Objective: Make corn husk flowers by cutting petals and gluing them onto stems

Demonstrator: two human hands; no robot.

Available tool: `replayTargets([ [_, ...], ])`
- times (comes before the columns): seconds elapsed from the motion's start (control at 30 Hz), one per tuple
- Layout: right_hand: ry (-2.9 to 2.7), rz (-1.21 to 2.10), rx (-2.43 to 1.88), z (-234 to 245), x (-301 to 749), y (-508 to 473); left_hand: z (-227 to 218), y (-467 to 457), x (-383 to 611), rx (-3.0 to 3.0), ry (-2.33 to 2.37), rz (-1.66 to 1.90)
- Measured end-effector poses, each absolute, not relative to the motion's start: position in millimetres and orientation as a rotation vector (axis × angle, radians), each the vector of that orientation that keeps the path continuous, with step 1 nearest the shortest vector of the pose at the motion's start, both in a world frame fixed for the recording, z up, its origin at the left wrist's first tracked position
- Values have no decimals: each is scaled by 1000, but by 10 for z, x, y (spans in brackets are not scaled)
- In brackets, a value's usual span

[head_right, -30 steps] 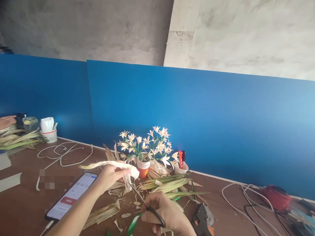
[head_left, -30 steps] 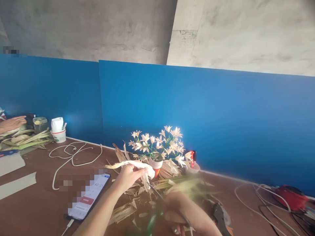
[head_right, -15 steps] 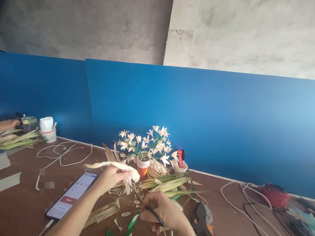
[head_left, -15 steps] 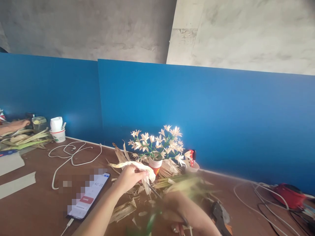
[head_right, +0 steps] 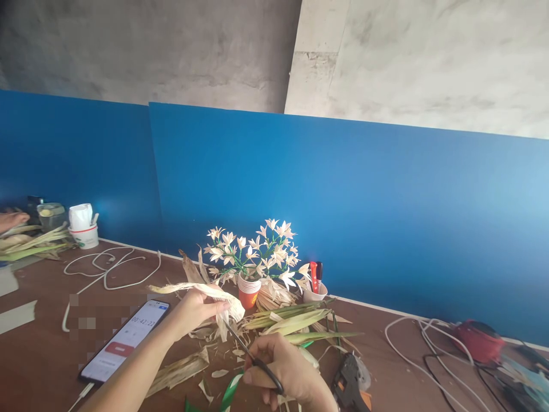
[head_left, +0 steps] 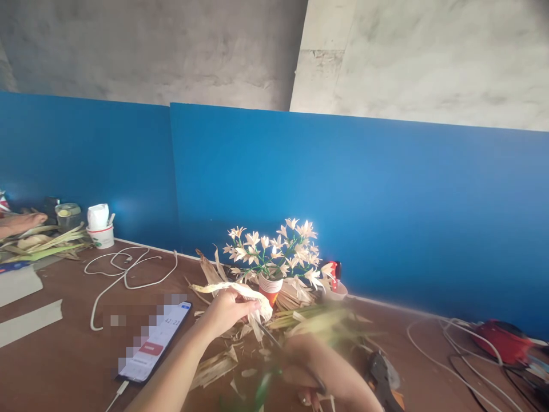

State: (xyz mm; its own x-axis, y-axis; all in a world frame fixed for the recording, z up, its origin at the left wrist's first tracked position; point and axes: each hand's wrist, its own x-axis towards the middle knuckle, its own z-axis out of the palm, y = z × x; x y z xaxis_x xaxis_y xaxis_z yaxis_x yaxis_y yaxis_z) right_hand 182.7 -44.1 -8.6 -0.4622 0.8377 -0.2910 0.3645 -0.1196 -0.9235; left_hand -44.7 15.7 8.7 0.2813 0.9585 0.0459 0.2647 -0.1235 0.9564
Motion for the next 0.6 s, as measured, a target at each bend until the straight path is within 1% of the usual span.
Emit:
replayTargets([
  [0.47, -1728, 1572, -1406, -9, 1797, -474, 150, 144, -425, 1602, 1143, 905],
  [0.6, -1749, 1535, -1364, -43, 1840, -461, 135, 168, -422, 1568, 1161, 959],
])
